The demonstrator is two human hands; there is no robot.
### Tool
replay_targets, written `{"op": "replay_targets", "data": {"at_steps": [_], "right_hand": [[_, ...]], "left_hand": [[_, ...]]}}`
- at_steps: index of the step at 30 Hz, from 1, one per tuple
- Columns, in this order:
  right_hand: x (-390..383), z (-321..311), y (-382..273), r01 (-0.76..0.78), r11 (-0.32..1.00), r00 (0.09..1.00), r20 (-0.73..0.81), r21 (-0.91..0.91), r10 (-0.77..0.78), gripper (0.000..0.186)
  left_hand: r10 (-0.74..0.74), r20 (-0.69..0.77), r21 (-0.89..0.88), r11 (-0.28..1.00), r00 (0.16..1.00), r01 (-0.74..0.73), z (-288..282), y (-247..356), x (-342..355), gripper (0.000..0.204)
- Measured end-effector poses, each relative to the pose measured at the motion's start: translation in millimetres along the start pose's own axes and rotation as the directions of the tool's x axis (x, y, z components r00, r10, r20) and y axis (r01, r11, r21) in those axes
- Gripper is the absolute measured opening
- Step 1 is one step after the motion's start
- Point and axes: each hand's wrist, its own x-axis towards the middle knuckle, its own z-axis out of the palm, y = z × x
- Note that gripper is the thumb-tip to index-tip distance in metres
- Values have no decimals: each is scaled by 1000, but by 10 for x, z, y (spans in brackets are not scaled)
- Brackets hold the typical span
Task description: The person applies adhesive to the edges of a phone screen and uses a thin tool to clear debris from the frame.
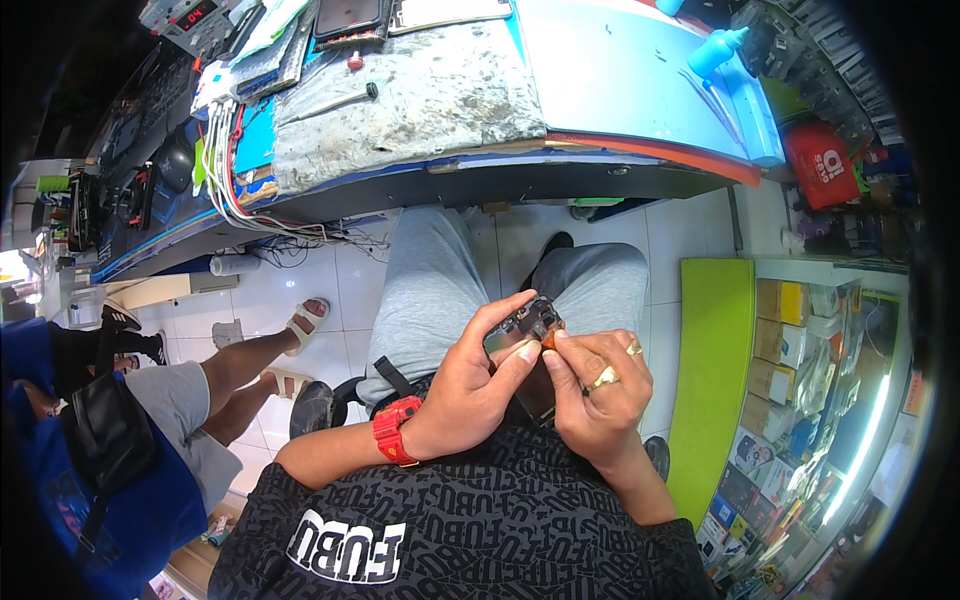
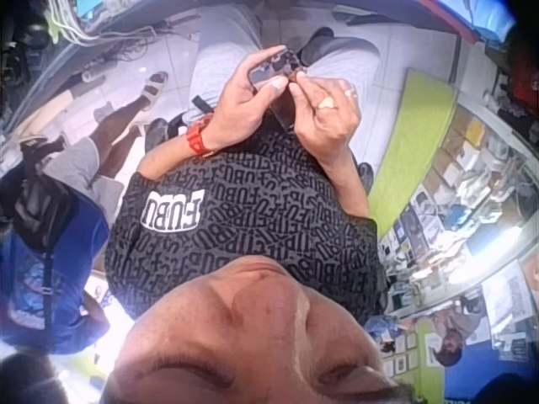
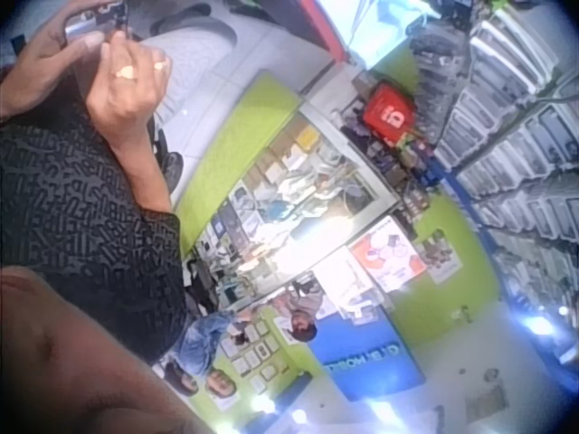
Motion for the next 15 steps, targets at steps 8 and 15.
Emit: {"op": "replay_targets", "data": {"at_steps": [8,15], "right_hand": [[-9,-3,24,13,1000,1000,2,1,-13,26],[8,-15,24,3,999,1000,1,36,-3,26]], "left_hand": [[-10,2,-20,1000,1000,10,3,-10,8,53],[-8,27,55,998,1000,6,-26,-5,11,56]]}}
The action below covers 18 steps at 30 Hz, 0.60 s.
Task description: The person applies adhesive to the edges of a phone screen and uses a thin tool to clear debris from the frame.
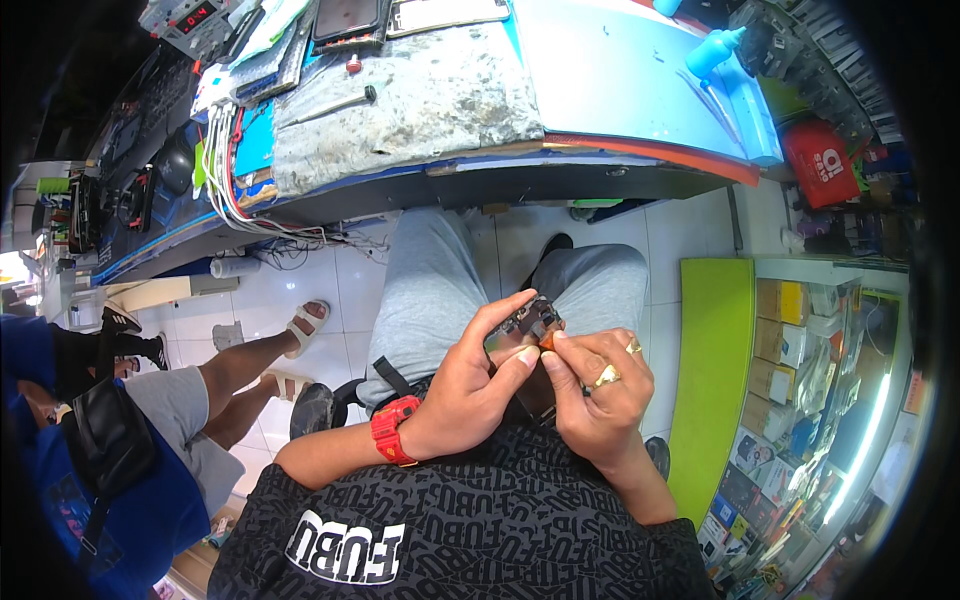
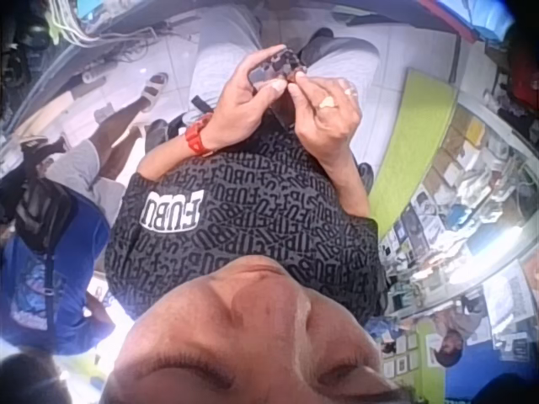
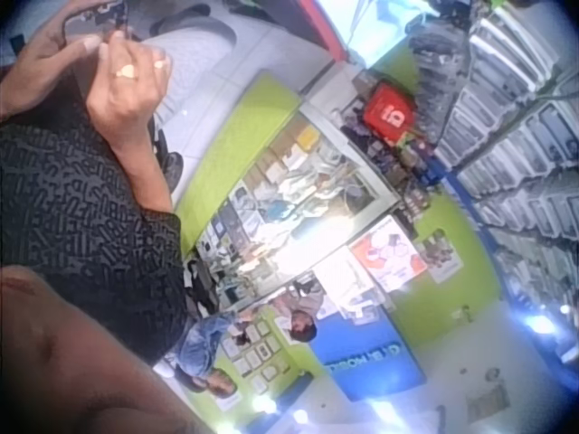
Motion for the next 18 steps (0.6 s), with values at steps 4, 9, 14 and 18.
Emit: {"op": "replay_targets", "data": {"at_steps": [4,9,14,18], "right_hand": [[10,2,-3,3,1000,1000,0,-9,-3,26],[27,-9,-8,0,1000,1000,3,18,0,27],[34,-3,2,3,1000,1000,5,12,-3,27],[15,17,-3,9,1000,1000,-1,5,-9,28]], "left_hand": [[-11,-10,-33,999,1000,11,18,38,5,56],[-14,-11,-29,999,1000,14,29,62,16,56],[1,0,-19,1000,1000,-1,20,65,41,56],[3,-3,-40,999,1000,-4,22,50,22,56]]}}
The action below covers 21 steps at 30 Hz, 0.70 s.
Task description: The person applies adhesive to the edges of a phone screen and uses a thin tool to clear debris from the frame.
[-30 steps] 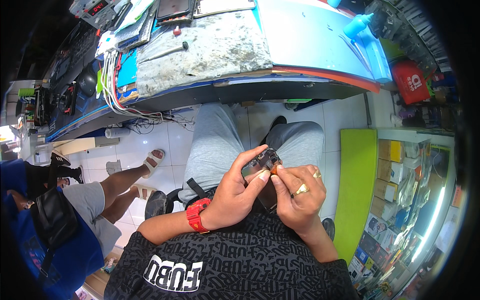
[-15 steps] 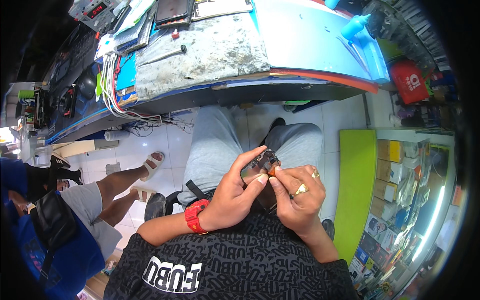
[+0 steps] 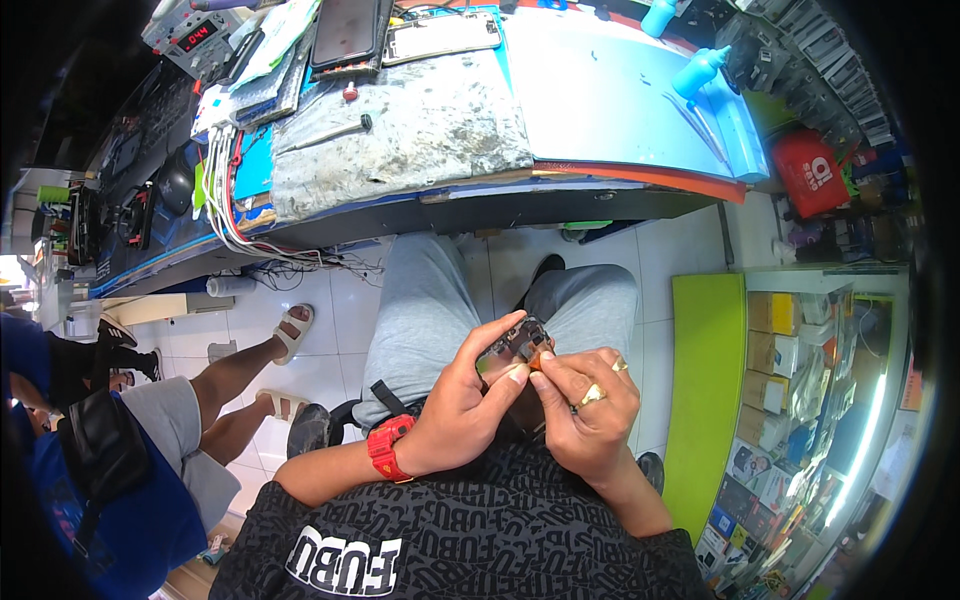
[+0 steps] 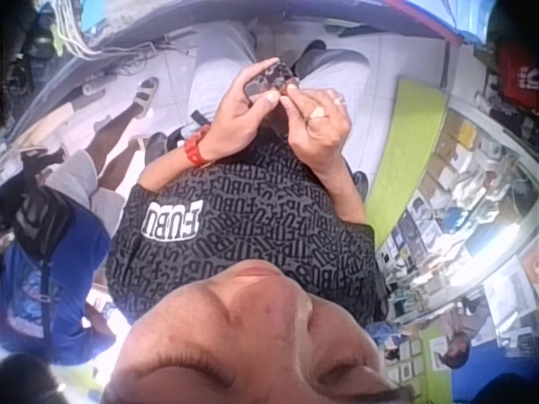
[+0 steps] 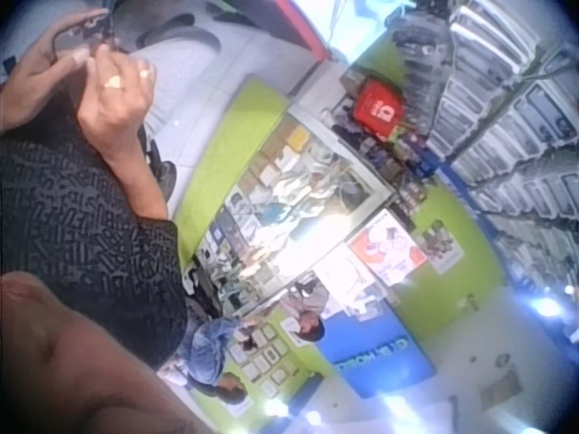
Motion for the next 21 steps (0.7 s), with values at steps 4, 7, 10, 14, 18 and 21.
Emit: {"op": "replay_targets", "data": {"at_steps": [4,7,10,14,18,21], "right_hand": [[-1,-1,14,-7,1000,1000,1,12,7,28],[0,1,1,-8,1000,1000,5,5,8,28],[9,-4,-6,-5,1000,1000,5,1,5,28],[22,6,-3,7,1000,1000,2,-16,-7,27],[14,11,-10,-1,1000,1000,-6,-17,1,27],[16,6,-12,-2,1000,1000,2,-1,2,27]], "left_hand": [[-8,8,2,1000,1000,8,1,22,8,56],[-35,-2,-3,999,999,35,3,28,2,56],[-35,-8,8,999,999,35,5,19,-4,56],[-3,-3,25,1000,1000,3,-9,1,20,56],[-4,-3,9,1000,1000,4,-7,-15,16,56],[-1,5,2,1000,1000,1,-8,-9,18,56]]}}
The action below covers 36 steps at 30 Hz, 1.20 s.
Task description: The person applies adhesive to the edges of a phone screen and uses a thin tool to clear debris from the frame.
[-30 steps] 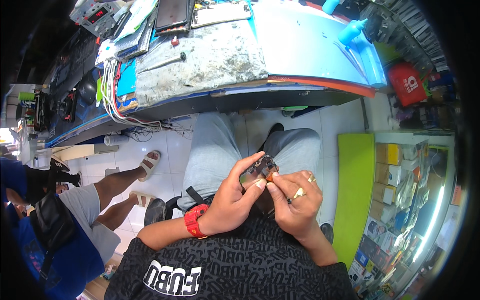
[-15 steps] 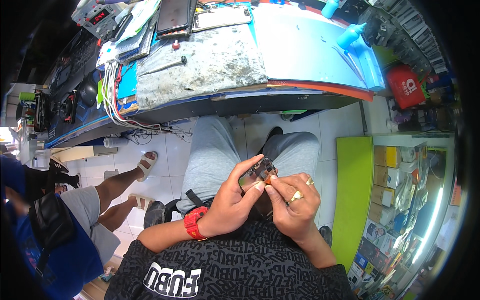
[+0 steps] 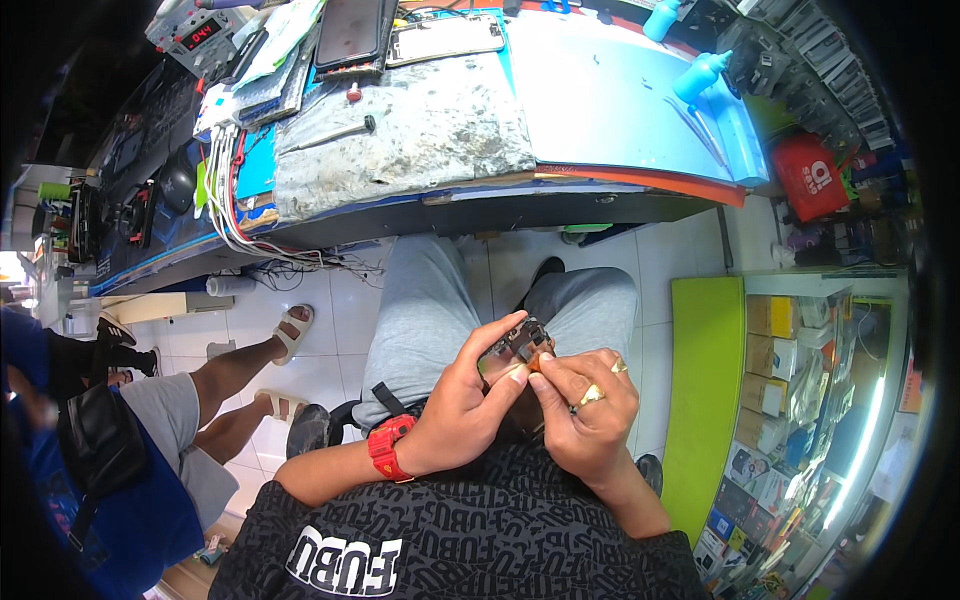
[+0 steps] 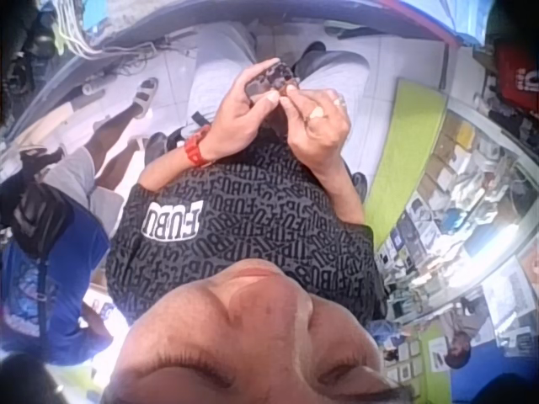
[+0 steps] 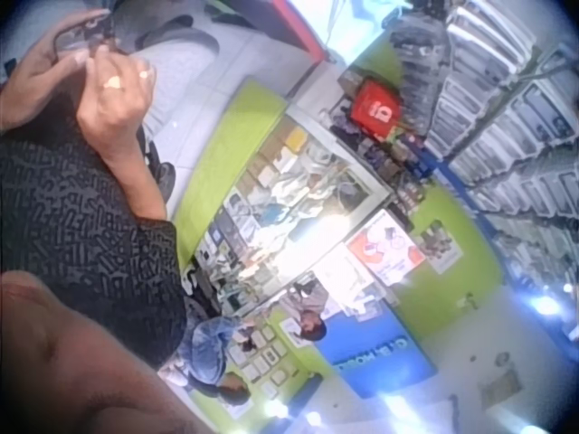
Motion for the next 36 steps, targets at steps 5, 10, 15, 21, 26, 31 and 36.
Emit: {"op": "replay_targets", "data": {"at_steps": [5,10,15,21,26,31,36], "right_hand": [[-13,10,-5,-8,1000,1000,-4,9,8,27],[-3,17,-8,-4,1000,1000,-9,10,4,28],[-5,21,-5,-18,999,1000,-7,43,19,26],[6,3,8,-23,998,1000,-2,60,24,25],[15,-15,-44,-77,991,997,-3,110,78,23],[26,-46,-21,-104,983,995,16,151,102,21],[42,-44,-29,-122,980,992,18,156,121,19]], "left_hand": [[-1,5,0,1000,1000,1,-5,-1,-6,56],[-9,26,1,1000,1000,9,-22,28,-10,58],[-3,18,-5,1000,1000,3,-15,14,-2,59],[-28,108,72,997,994,20,-83,13,3,63],[4,116,87,996,993,-14,-79,10,3,62],[36,138,135,989,990,-55,-79,-1,17,63],[34,125,94,995,992,-46,-71,-17,29,63]]}}
